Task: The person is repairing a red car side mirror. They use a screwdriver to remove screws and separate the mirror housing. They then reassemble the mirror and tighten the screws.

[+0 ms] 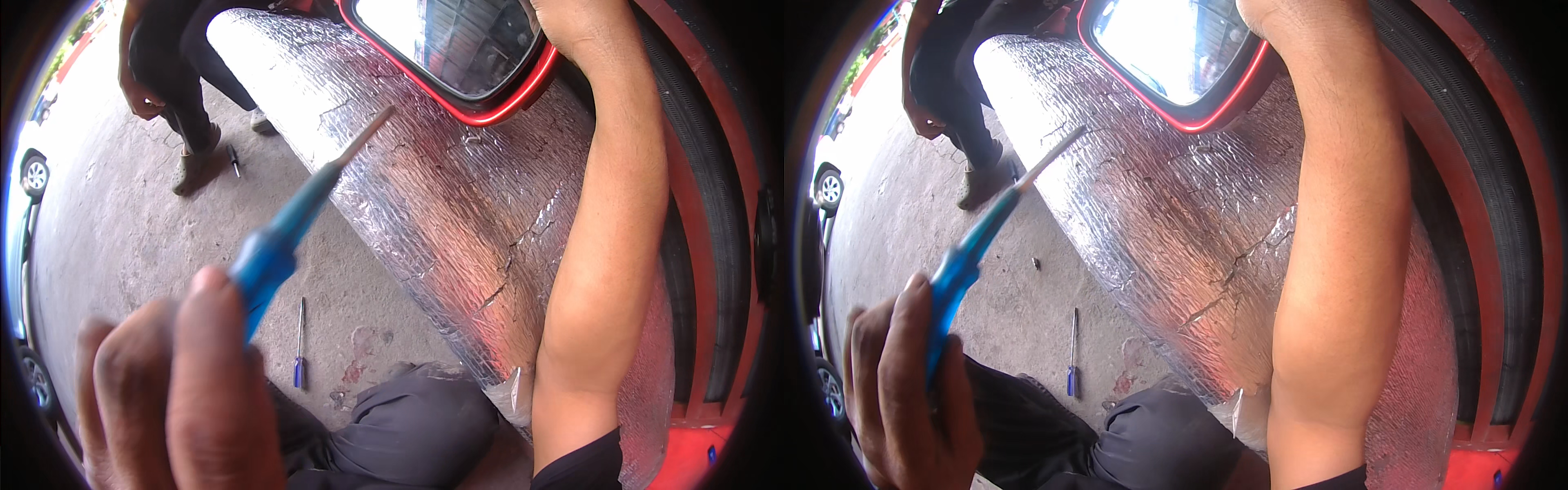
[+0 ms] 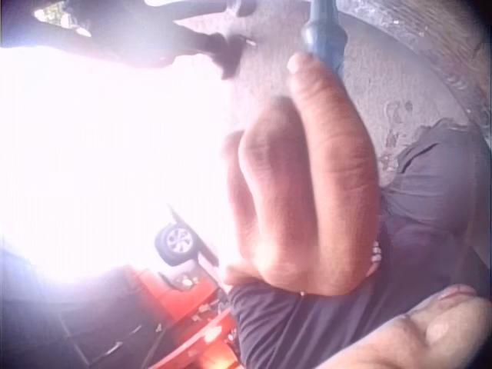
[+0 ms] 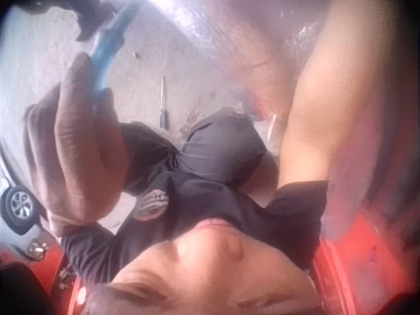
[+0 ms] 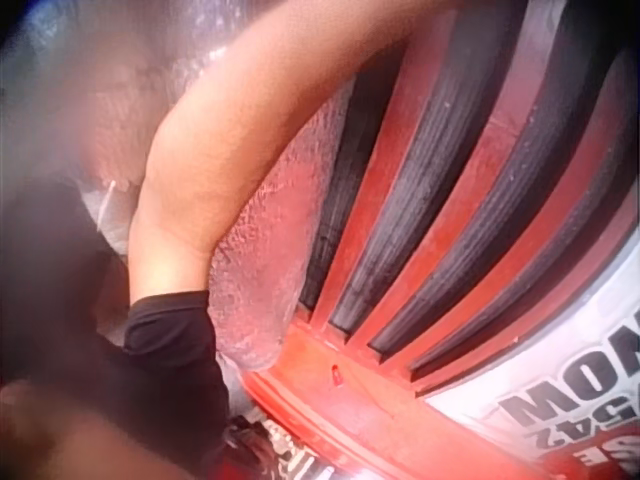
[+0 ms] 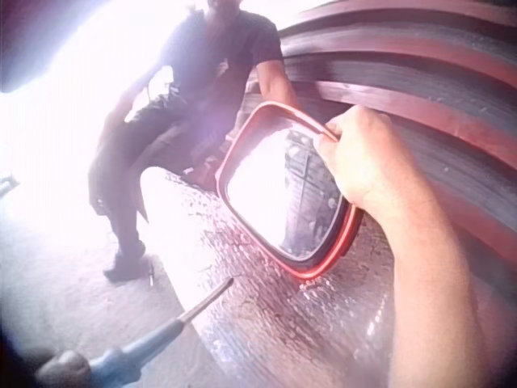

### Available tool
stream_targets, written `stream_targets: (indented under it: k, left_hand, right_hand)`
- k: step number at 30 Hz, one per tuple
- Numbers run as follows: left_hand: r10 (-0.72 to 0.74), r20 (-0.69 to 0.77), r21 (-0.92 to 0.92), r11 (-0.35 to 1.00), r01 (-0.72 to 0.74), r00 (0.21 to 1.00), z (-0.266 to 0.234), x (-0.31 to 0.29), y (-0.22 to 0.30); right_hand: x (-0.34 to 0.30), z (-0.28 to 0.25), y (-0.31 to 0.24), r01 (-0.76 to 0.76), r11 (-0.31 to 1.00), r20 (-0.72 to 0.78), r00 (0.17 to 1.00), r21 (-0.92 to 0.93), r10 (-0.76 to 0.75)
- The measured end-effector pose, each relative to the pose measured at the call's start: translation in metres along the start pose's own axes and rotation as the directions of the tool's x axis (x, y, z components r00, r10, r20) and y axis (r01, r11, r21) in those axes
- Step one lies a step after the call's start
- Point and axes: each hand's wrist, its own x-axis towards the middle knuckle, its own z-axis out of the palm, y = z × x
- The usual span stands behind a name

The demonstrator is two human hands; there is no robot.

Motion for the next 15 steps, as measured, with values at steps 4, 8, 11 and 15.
stream_targets:
  k: [4, 8, 11, 15]
  left_hand:
    - [0.039, -0.104, -0.109, 0.993, -0.050, 0.994, 0.009, -0.019, -0.022]
    - [-0.005, -0.066, -0.277, 0.961, -0.013, 0.998, 0.025, -0.009, -0.018]
    - [0.175, -0.163, -0.420, 0.878, -0.229, 0.971, 0.077, 0.033, -0.027]
    - [0.296, -0.166, -0.313, 0.889, -0.335, 0.941, 0.086, 0.069, -0.009]
  right_hand:
    - [0.003, 0.006, -0.003, 0.042, 0.999, -0.034, 0.999, -0.023, -0.042]
    - [0.003, 0.017, -0.005, 0.040, 0.999, -0.030, 0.999, 0.020, -0.040]
    - [0.005, 0.011, 0.026, 0.050, 0.997, -0.037, 0.998, -0.062, -0.052]
    - [0.033, 0.011, 0.041, 0.097, 0.995, 0.015, 0.995, 0.023, -0.098]
